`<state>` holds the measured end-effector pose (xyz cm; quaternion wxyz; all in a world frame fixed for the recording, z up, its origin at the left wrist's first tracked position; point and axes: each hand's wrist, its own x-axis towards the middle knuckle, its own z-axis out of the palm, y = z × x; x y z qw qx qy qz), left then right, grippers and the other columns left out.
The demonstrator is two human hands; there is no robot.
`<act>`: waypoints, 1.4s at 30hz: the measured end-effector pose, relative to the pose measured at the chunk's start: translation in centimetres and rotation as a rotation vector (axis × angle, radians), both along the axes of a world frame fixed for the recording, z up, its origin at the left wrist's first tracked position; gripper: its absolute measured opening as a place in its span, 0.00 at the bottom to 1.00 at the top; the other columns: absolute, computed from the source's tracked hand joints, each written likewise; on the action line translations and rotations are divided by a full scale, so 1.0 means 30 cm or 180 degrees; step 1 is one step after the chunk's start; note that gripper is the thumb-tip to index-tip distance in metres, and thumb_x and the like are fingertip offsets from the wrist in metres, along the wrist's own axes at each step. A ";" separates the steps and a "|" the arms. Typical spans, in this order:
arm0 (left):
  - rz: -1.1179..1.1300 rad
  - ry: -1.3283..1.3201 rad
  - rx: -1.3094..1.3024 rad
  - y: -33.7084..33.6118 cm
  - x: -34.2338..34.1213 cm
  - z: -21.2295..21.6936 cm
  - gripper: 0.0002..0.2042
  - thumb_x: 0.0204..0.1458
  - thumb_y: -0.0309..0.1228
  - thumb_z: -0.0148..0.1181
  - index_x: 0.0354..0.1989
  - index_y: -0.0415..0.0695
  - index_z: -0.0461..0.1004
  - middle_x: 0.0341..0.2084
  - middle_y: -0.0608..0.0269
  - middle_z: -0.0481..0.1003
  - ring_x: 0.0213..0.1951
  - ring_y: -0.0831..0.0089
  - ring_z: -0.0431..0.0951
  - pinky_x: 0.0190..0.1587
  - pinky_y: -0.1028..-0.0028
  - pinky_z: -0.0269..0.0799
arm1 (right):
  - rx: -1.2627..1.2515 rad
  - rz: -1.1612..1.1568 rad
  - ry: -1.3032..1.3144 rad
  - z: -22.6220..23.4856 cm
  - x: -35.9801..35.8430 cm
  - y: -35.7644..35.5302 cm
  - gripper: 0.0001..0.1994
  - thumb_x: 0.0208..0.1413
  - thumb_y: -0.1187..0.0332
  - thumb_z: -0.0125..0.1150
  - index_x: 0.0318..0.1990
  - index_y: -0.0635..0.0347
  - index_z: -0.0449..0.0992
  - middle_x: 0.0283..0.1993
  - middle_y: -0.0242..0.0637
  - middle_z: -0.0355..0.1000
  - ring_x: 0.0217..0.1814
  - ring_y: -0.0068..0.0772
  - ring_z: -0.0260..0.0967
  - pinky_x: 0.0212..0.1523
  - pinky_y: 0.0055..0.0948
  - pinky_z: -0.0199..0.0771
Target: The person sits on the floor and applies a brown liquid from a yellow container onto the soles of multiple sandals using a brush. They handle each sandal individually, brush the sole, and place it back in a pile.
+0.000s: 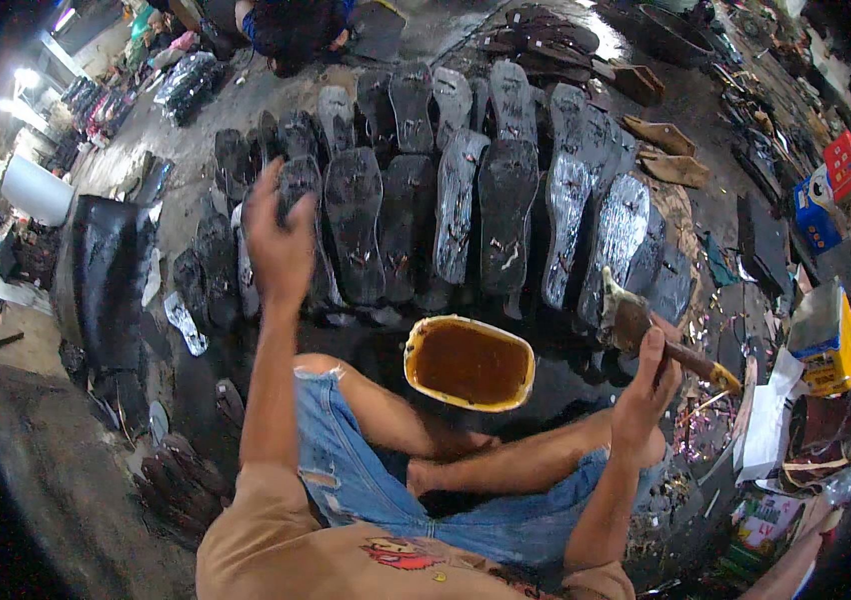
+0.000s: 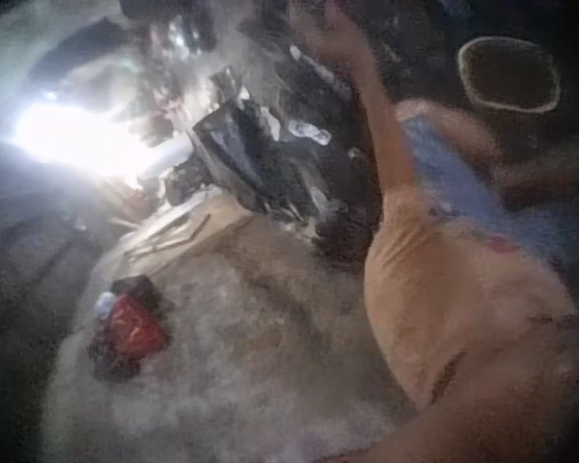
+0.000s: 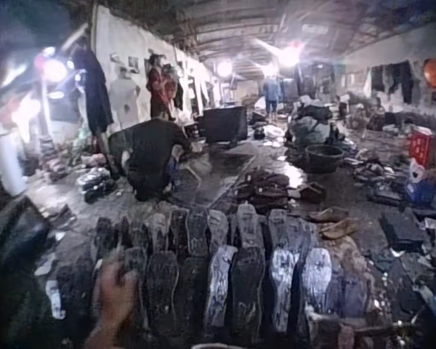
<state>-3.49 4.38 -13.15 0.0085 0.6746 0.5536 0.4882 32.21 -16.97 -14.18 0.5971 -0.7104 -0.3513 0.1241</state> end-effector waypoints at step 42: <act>-0.1965 -0.5534 -0.3032 -0.990 -0.011 -0.077 0.24 0.59 0.48 0.55 0.58 0.47 0.70 0.50 0.52 0.77 0.48 0.62 0.79 0.50 0.65 0.77 | 0.0769 0.1968 0.3286 0.157 -0.183 -0.060 0.13 0.60 0.68 0.65 0.51 0.61 0.75 0.45 0.38 0.79 0.45 0.31 0.79 0.44 0.32 0.82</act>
